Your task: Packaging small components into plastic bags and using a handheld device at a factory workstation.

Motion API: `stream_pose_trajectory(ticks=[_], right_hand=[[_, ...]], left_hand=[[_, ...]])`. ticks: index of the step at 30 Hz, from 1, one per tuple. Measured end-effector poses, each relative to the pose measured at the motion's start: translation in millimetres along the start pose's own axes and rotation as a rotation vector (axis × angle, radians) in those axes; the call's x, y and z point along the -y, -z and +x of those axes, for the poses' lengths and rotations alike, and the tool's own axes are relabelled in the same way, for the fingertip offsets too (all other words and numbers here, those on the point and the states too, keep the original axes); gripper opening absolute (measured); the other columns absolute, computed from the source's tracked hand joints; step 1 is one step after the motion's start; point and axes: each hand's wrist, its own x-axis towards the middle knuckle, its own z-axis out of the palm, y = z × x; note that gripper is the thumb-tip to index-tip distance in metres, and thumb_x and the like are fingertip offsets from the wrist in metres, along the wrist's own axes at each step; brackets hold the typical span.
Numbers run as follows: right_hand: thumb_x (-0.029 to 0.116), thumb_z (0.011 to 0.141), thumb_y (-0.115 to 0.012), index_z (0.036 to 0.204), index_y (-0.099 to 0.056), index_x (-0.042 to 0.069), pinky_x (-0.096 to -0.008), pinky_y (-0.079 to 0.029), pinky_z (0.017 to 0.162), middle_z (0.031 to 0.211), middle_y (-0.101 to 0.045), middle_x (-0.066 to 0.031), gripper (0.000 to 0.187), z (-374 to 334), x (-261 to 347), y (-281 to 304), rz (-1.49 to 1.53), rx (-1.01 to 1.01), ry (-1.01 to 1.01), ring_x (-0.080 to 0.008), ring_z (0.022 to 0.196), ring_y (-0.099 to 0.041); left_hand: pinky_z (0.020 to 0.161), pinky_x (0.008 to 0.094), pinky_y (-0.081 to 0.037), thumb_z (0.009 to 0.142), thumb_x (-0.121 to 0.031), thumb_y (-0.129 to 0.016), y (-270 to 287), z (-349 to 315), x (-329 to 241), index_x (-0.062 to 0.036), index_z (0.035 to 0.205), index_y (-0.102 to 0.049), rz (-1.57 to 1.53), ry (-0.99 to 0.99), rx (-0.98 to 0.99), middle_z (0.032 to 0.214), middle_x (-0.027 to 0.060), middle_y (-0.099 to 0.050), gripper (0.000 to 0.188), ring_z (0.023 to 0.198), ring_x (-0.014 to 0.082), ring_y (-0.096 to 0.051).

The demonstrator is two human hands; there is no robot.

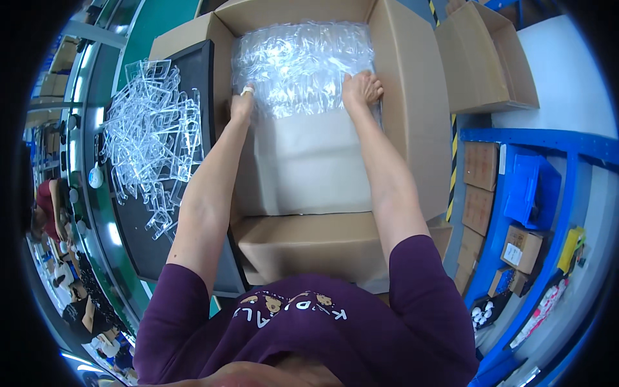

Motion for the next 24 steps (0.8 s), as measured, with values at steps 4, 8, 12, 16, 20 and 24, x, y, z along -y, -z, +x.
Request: stream_pose_trajectory(ticks=[4, 8, 12, 16, 20, 24], right_hand=[[0.033, 0.078, -0.059, 0.108, -0.054, 0.005, -0.0444, -0.027, 0.096, 0.113, -0.05, -0.0196, 0.041, -12.0, 1.3, -4.7, -0.05, -0.001, 0.048, -0.0331, 0.112, -0.039], [0.031, 0.077, -0.06, 0.107, -0.056, 0.01, -0.0467, -0.026, 0.096, 0.116, -0.048, -0.0172, 0.036, -26.6, 9.4, -6.7, -0.073, -0.078, 0.103, -0.0333, 0.113, -0.037], [0.029, 0.077, -0.059, 0.112, -0.052, 0.012, -0.0476, -0.026, 0.096, 0.121, -0.046, -0.0145, 0.039, -32.9, 13.4, -0.4, -0.088, 0.101, 0.111, -0.0345, 0.115, -0.035], [0.025, 0.077, -0.06, 0.111, -0.052, 0.012, -0.0451, -0.028, 0.095, 0.119, -0.047, -0.014, 0.038, -39.9, 14.0, 6.5, 0.012, 0.099, 0.142, -0.0331, 0.113, -0.038], [0.019, 0.077, -0.058, 0.109, -0.053, 0.011, -0.04, -0.033, 0.093, 0.115, -0.05, -0.0161, 0.034, -44.1, 24.0, 4.3, 0.195, 0.174, 0.038, -0.0325, 0.109, -0.043], [0.017, 0.077, -0.056, 0.108, -0.053, 0.008, -0.0371, -0.039, 0.088, 0.113, -0.05, -0.0191, 0.032, -51.4, 27.0, 3.3, 0.402, 0.353, 0.038, -0.0341, 0.107, -0.045]], left_hand=[[0.092, 0.0426, -0.038, 0.071, -0.046, -0.065, -16.5, 4.2, 4.4, 0.0051, 0.113, -0.048, 0.185, -0.108, -0.153, 0.116, 0.0267, -0.048, 0.069, 0.111, 0.0398, -0.044], [0.089, 0.0427, -0.04, 0.065, -0.048, -0.071, -25.5, -21.8, -15.5, 0.0042, 0.109, -0.048, 0.311, -0.201, -0.201, 0.113, 0.0244, -0.049, 0.073, 0.108, 0.0368, -0.048], [0.087, 0.0424, -0.042, 0.059, -0.048, -0.075, -30.7, -40.6, -29.1, 0.0038, 0.109, -0.045, 0.314, -0.228, -0.16, 0.109, 0.0226, -0.05, 0.078, 0.105, 0.0349, -0.049], [0.086, 0.0412, -0.042, 0.057, -0.045, -0.078, -47.1, -34.0, -29.4, 0.0047, 0.112, -0.042, 0.192, -0.259, -0.091, 0.109, 0.0222, -0.05, 0.083, 0.104, 0.0343, -0.051], [0.087, 0.0397, -0.042, 0.057, -0.039, -0.08, -69.4, -22.4, -18.5, 0.0068, 0.115, -0.04, -0.012, -0.289, -0.036, 0.11, 0.0231, -0.051, 0.085, 0.103, 0.0341, -0.052], [0.088, 0.0374, -0.041, 0.058, -0.035, -0.08, -66.9, -23.6, -16.5, 0.0094, 0.12, -0.036, -0.152, -0.28, 0.041, 0.113, 0.0239, -0.051, 0.088, 0.104, 0.032, -0.052]])
